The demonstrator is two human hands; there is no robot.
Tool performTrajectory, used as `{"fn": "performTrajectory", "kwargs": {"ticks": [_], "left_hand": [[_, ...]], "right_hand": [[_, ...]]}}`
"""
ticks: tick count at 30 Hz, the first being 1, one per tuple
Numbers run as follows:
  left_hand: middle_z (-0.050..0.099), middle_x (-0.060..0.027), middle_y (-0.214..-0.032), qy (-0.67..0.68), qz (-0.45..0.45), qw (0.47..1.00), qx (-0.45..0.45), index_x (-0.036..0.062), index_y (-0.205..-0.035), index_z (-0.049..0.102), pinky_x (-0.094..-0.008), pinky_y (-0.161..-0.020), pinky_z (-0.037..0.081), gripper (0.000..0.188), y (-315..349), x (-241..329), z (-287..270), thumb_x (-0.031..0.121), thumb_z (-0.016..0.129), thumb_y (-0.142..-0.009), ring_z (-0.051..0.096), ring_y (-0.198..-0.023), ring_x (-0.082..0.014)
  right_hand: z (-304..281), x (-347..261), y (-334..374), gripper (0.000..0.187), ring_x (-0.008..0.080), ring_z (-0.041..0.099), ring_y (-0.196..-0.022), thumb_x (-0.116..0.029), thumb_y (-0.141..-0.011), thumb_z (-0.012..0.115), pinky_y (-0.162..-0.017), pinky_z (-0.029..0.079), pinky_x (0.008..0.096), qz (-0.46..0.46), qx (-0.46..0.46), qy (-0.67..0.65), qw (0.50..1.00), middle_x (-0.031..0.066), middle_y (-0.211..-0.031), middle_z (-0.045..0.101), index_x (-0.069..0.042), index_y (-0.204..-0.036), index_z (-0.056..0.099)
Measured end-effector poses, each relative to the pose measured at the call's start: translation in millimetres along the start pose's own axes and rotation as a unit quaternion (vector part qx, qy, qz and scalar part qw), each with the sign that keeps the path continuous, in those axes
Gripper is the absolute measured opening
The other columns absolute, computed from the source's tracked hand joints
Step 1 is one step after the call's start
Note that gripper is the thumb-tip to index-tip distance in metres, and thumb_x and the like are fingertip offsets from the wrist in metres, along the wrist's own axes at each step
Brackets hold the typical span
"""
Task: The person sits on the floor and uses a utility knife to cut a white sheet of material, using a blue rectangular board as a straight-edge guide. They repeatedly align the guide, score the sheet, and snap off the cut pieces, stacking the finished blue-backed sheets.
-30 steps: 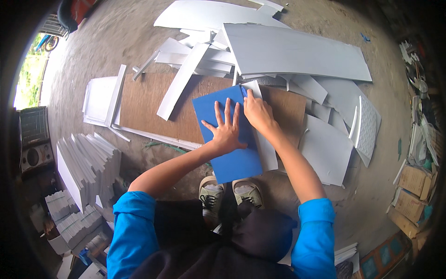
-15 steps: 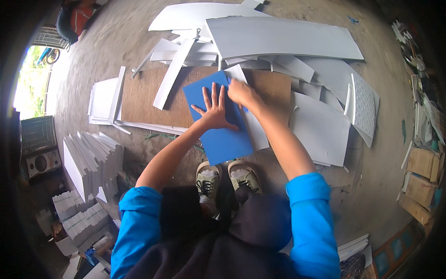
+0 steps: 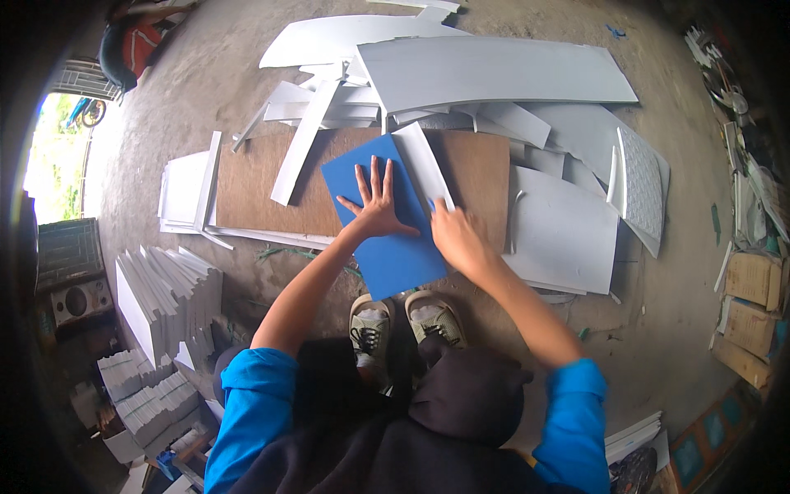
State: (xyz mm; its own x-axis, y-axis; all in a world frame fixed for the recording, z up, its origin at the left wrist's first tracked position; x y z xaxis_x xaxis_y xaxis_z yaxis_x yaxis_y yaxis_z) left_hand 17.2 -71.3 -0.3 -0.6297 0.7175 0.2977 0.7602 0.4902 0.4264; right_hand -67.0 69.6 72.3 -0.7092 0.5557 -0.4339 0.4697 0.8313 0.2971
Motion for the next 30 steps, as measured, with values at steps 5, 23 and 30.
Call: {"fn": "performTrajectory", "kwargs": {"ticks": [5,23,30], "left_hand": [[-0.021,-0.012,-0.143,0.004,-0.001,1.0,-0.01,0.0152,-0.14,-0.009,-0.0783,-0.079,-0.002,0.146,1,0,1,0.061,0.079,-0.032,-0.026,-0.127,-0.0399],[-0.014,-0.0129,-0.145,0.041,0.013,0.999,0.028,0.0148,-0.141,-0.004,-0.0792,-0.077,-0.002,0.146,2,1,0,0.056,0.081,-0.029,-0.021,-0.128,-0.0423],[-0.014,-0.0123,-0.145,0.03,0.006,0.998,0.048,0.0159,-0.141,-0.002,-0.079,-0.078,-0.003,0.146,4,-3,7,0.057,0.08,-0.028,-0.02,-0.129,-0.0409]], "right_hand": [[10,-2,-102,0.024,0.041,0.06,-0.069,-0.022,-0.088,0.042,-0.062,0.049,0.0501,-0.016,0.086,-0.017,0.996,0.0243,-0.071,0.06,0.001,-0.095,0.047],[22,-15,-154,0.029,0.0399,0.059,-0.088,-0.021,-0.086,0.04,-0.077,0.046,0.0489,0.006,0.008,0.012,1.0,0.0261,-0.089,0.06,0.003,-0.098,0.051],[42,-2,-87,0.026,0.0415,0.059,-0.083,-0.017,-0.085,0.038,-0.07,0.048,0.05,0.027,-0.049,-0.039,0.998,0.0275,-0.087,0.059,0.003,-0.097,0.05]]}}
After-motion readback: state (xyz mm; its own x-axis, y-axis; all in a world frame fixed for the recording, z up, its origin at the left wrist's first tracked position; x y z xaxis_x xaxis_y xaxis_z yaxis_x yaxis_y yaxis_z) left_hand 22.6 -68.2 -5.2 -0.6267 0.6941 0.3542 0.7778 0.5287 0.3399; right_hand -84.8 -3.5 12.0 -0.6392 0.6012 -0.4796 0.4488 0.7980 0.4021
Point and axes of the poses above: each hand's wrist, its own y-axis away from the middle knuckle, its own z-axis out of the palm, x = y × z, the point moved 3 cm from there along -y, towards the middle knuckle
